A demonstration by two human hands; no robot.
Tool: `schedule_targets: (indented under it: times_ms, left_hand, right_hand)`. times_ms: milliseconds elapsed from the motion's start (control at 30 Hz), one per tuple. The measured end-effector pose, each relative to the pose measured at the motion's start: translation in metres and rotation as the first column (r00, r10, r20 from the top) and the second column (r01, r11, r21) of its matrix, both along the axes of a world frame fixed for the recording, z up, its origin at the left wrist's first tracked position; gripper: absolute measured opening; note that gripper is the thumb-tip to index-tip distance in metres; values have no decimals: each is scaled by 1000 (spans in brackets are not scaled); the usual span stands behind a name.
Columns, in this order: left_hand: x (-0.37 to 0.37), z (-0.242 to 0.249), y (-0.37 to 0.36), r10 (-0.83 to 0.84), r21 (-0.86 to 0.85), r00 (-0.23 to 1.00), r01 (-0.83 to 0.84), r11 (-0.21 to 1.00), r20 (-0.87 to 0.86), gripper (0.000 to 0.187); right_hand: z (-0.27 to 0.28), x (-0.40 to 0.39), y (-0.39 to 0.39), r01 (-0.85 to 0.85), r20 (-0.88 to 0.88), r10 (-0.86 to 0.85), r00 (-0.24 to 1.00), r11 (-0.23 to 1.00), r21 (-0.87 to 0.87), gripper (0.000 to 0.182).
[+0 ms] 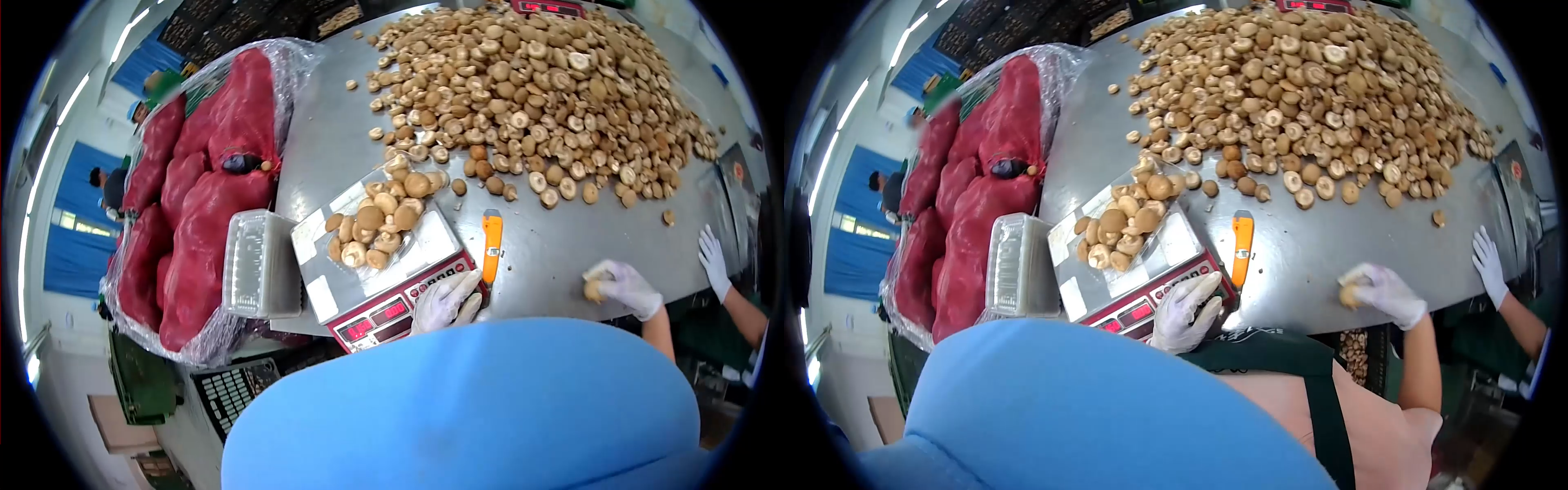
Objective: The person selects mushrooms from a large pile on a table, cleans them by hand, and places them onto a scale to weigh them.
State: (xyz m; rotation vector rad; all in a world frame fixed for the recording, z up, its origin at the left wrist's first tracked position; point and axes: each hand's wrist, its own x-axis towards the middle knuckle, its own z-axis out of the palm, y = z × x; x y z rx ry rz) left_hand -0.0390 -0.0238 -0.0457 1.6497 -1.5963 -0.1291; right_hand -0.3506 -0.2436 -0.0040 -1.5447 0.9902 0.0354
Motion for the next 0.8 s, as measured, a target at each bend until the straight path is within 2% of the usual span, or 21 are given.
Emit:
schedule_targets:
  times_ms: [67,100,133,200,233,300,333,367,400,467,533,600,633,667,733,767,800]
  left_hand:
    - [-5,-1,2,-18,-34,1000,17,999,-15,46]
    - [-5,-5,3,-37,-55,999,36,998,-13,45]
    - [-5,-8,4,-52,-79,999,51,996,-9,45]
    - [-5,-9,7,-58,-85,998,58,995,2,44]
    - [-3,-7,9,-64,-72,997,66,995,32,43]
    - [1,-5,13,-77,-41,996,78,996,41,41]
    - [-1,-3,18,-69,-48,997,71,996,44,41]
    - [-4,-3,24,-13,-75,999,16,997,33,41]
    - [-6,-2,30,42,-102,999,-39,994,23,41]
    - [-10,-4,41,91,-83,995,-87,993,47,42]
    - [-15,-5,52,194,-107,979,-186,977,64,43]
    - [-19,-3,60,253,-98,965,-245,964,71,41]
    - [-21,-2,62,303,-87,950,-297,951,72,39]
    - [-22,-1,63,352,-75,933,-347,935,72,37]
    - [-19,3,59,370,-96,926,-362,927,76,35]
    - [-18,5,55,366,-123,926,-354,927,94,34]
    - [-17,7,53,359,-143,926,-342,929,113,34]
  right_hand:
    - [-24,-59,5,-74,27,71,997,990,123,22]
    - [-4,-59,11,-94,-217,104,971,994,55,14]
    - [-8,-57,10,-84,-218,93,971,995,50,14]
    - [-8,-36,5,-2,-73,-7,997,992,-126,14]
    - [3,-12,-3,-118,-181,69,981,955,-274,17]
    - [-10,43,-20,-178,-62,181,982,740,-649,23]
    - [-10,77,-29,-234,-137,194,971,697,-678,31]
    - [-43,107,-45,-83,95,257,962,602,-794,36]
    - [-40,141,-51,-111,51,278,959,537,-836,42]
    - [-68,203,-71,-66,31,249,968,373,-925,47]
    - [-71,248,-78,-104,-30,197,980,378,-920,53]
    - [-60,273,-72,-245,-193,182,964,334,-910,56]
    - [-72,280,-76,-290,-248,190,950,241,-926,52]
    - [-85,285,-84,-264,-231,206,951,154,-952,43]
    - [-89,293,-92,-200,-165,177,970,206,-958,33]
    - [-92,293,-100,-271,-230,182,956,246,-931,29]
    - [-93,290,-103,-269,-219,198,955,279,-922,26]
